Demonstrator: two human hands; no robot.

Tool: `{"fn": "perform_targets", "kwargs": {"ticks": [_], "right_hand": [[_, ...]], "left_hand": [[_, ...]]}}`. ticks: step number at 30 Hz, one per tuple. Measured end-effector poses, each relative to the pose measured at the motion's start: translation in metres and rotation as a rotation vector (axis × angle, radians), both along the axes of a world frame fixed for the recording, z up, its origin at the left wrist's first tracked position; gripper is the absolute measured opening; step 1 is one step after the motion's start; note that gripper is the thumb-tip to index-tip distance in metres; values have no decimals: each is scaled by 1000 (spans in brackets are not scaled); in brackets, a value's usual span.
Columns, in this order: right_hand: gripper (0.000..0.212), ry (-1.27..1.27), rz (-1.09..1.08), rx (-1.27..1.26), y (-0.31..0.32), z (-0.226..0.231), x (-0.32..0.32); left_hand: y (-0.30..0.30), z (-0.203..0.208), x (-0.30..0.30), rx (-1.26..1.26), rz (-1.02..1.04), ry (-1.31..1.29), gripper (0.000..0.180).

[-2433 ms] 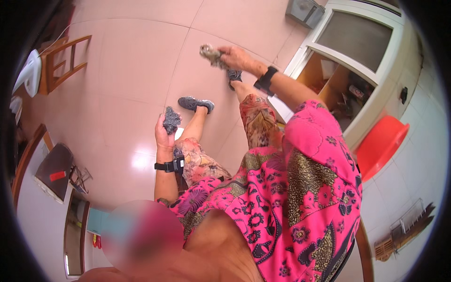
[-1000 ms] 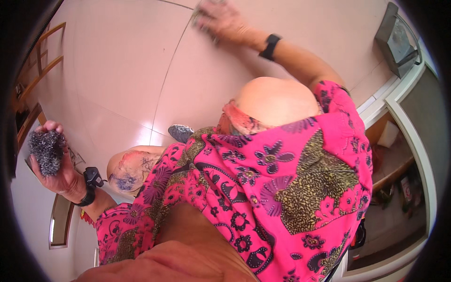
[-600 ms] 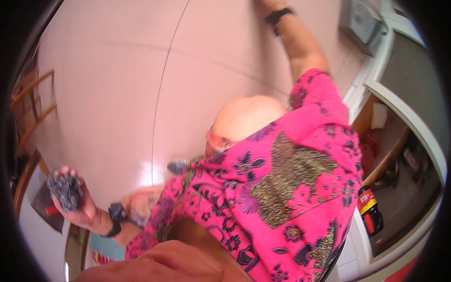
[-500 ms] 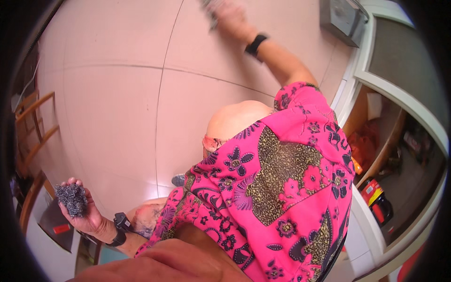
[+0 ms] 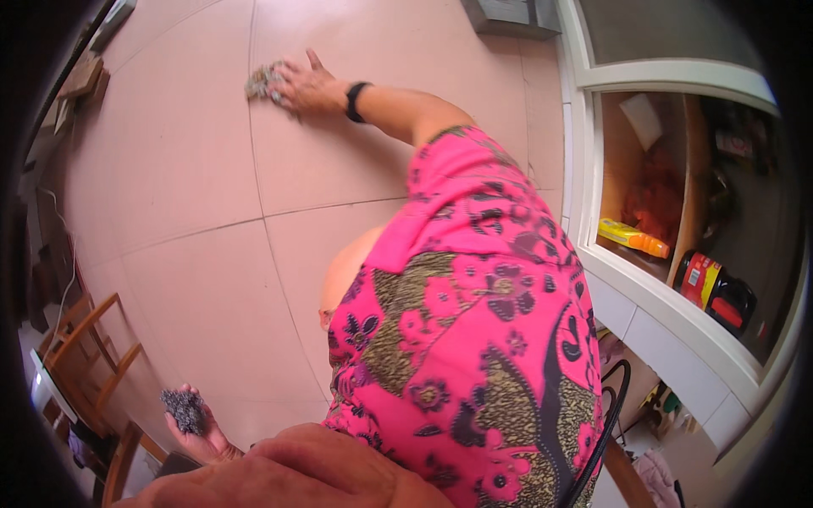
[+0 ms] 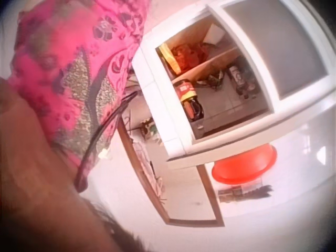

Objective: The person cleans the floor by hand using a cloth and a steel wool pad dipped into a bucket of water.

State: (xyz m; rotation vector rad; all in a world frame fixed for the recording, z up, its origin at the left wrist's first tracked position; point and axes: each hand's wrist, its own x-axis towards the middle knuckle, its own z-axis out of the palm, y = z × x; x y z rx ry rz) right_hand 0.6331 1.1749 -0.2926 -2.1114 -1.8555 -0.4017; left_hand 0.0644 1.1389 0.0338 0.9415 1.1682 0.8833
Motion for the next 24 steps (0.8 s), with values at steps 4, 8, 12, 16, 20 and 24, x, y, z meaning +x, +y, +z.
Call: {"fn": "perform_targets", "kwargs": {"ticks": [4,8,12,16,20,24], "right_hand": [[50,232,-425,5,27,-15,122],[69,395,-784,-178,-30,-29,172],[70,512,-916,-255,-95,-16,161],[52,417,-860,-246,-146,-18,135],[37,274,-412,-120,-204,-42,36],[41,245,-385,-95,-246,-39,21]], "left_hand": [[-10,-1,14,1,1,-3,46],[-15,8,5,3,35,1,46],[-11,8,-11,-3,50,30,45],[7,-14,-20,-41,7,11,46],[12,3,-19,-13,-20,-14,47],[34,-7,-16,-44,-59,-26,47]]}}
